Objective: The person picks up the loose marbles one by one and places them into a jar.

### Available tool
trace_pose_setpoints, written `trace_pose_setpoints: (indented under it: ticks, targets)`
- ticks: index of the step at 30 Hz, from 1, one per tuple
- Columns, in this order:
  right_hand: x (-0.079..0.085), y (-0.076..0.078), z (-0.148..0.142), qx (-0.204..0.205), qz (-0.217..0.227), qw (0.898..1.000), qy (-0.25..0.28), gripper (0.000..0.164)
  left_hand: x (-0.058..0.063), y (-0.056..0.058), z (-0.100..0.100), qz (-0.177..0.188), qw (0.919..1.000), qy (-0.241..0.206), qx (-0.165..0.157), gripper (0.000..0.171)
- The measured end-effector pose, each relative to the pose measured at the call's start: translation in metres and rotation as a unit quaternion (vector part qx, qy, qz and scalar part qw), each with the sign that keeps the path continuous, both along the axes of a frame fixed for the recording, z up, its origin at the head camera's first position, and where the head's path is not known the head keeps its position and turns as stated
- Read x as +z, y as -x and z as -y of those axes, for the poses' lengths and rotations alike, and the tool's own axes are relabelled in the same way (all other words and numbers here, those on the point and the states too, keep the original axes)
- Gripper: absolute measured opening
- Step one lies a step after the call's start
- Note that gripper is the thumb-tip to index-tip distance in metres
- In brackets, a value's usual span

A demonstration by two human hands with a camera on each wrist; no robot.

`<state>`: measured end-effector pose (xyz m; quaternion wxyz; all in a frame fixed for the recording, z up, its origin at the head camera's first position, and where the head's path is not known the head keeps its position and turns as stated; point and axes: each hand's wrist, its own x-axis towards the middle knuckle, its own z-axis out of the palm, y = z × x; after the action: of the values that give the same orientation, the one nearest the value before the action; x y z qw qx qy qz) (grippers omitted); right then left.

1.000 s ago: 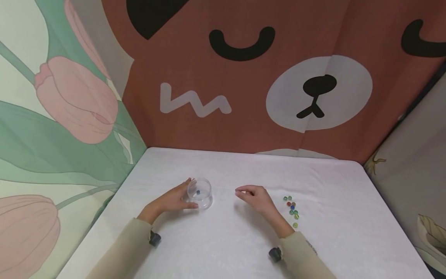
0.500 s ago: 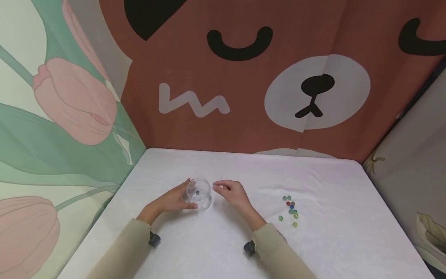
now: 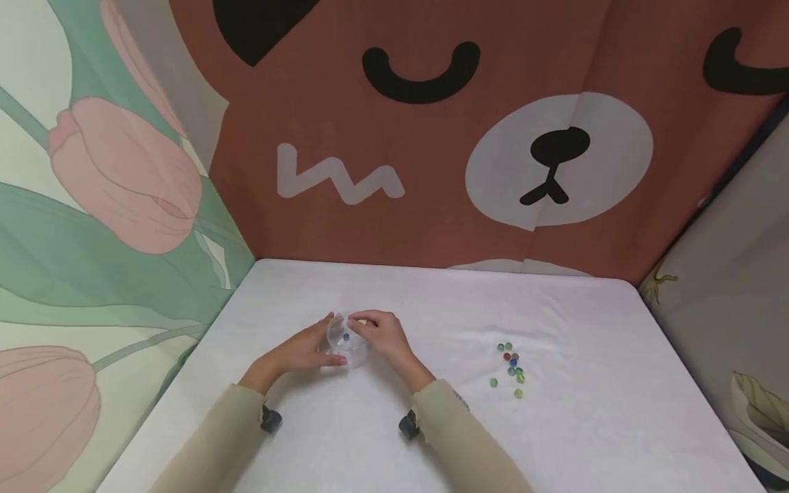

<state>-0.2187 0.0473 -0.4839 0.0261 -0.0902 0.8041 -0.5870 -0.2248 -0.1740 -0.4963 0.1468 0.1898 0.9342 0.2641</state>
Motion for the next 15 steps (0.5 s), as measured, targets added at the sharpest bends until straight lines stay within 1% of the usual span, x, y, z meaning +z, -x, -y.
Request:
trace_pose_setpoints:
  ticks: [3, 9, 12, 15]
  targets:
    - [0.0019, 0.0002, 0.0015, -0.001, 0.006, 1.000, -0.006, 0.024, 0.0010, -0.0010, 0.0001, 0.004, 1.0000, 0.000, 0.002, 0.110]
    - [0.0044, -0.0002, 0.0010, 0.009, 0.001, 1.000, -0.007, 0.026, 0.0015, -0.0023, -0.0009, 0.005, 1.0000, -0.004, 0.005, 0.110]
    - [0.0065, -0.0012, -0.0003, 0.014, 0.011, 1.000, -0.006, 0.028, 0.0011, -0.0021, -0.0018, 0.004, 1.0000, -0.005, 0.006, 0.111]
    - [0.0073, -0.0021, -0.0017, 0.021, 0.023, 0.999, -0.007, 0.034, 0.0004, -0.0017, -0.0024, 0.006, 1.0000, -0.005, 0.006, 0.112]
